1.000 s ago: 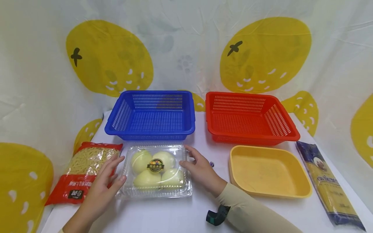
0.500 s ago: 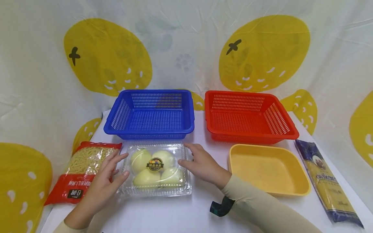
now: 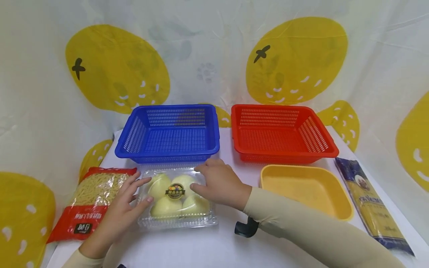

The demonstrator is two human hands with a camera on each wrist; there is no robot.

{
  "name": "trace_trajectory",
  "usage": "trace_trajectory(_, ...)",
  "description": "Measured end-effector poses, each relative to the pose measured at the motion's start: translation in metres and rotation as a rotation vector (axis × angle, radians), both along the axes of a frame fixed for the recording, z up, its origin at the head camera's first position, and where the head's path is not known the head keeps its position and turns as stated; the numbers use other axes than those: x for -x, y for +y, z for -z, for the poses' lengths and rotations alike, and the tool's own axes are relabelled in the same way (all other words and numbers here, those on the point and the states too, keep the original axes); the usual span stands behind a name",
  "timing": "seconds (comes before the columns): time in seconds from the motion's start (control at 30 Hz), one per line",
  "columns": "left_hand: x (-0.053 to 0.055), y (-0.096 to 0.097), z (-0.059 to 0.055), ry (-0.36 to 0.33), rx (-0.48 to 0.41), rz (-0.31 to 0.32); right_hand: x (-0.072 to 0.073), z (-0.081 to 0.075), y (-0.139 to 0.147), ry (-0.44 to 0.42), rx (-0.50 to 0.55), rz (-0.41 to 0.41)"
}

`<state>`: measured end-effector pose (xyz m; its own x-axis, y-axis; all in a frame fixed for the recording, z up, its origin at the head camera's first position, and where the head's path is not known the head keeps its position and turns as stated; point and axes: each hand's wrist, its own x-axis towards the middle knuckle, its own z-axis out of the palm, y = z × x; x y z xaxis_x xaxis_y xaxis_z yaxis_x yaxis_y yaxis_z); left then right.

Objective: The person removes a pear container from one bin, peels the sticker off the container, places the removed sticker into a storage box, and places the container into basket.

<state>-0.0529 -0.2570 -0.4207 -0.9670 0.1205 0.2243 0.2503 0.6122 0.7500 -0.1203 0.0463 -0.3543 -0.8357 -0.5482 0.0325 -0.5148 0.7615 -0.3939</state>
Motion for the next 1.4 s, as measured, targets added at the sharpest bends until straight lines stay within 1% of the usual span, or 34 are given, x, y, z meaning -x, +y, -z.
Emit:
trace_trajectory(0.07,0.0,0.0,0.001,0.012,0.008,-0.002,0.0,-0.002,-0.007,0.02,-0.037,-0.031)
trace_trajectory(0.2,0.0,0.0,0.001,0.015,0.008,-0.003,0.0,-0.003,-0.018,0.03,-0.096,-0.082)
trace_trajectory(0.33,0.0,0.002,0.002,0.018,0.006,-0.005,0.001,-0.001,-0.027,0.044,-0.142,-0.105)
trace_trajectory(0.43,0.0,0.004,0.002,0.02,0.003,-0.006,0.001,0.0,-0.031,0.058,-0.154,-0.116)
trace_trajectory(0.53,0.0,0.004,0.001,0.012,0.005,-0.01,0.0,0.002,-0.033,0.058,-0.136,-0.124)
trace_trajectory(0.7,-0.001,0.005,-0.001,-0.013,0.011,-0.018,-0.003,0.004,-0.035,0.016,-0.084,-0.132)
trace_trajectory(0.83,-0.001,0.005,-0.001,-0.033,0.009,-0.021,-0.003,0.006,-0.038,0.0,-0.049,-0.131)
trace_trajectory(1.13,-0.002,0.004,0.001,-0.044,0.013,-0.023,-0.002,0.012,-0.045,-0.073,0.014,-0.073)
trace_trajectory(1.3,-0.002,0.005,0.0,-0.046,0.002,-0.027,-0.001,0.013,-0.047,-0.075,0.074,-0.012)
trace_trajectory(1.4,-0.001,0.006,0.001,-0.04,-0.007,-0.028,0.0,0.014,-0.048,-0.052,0.1,0.003)
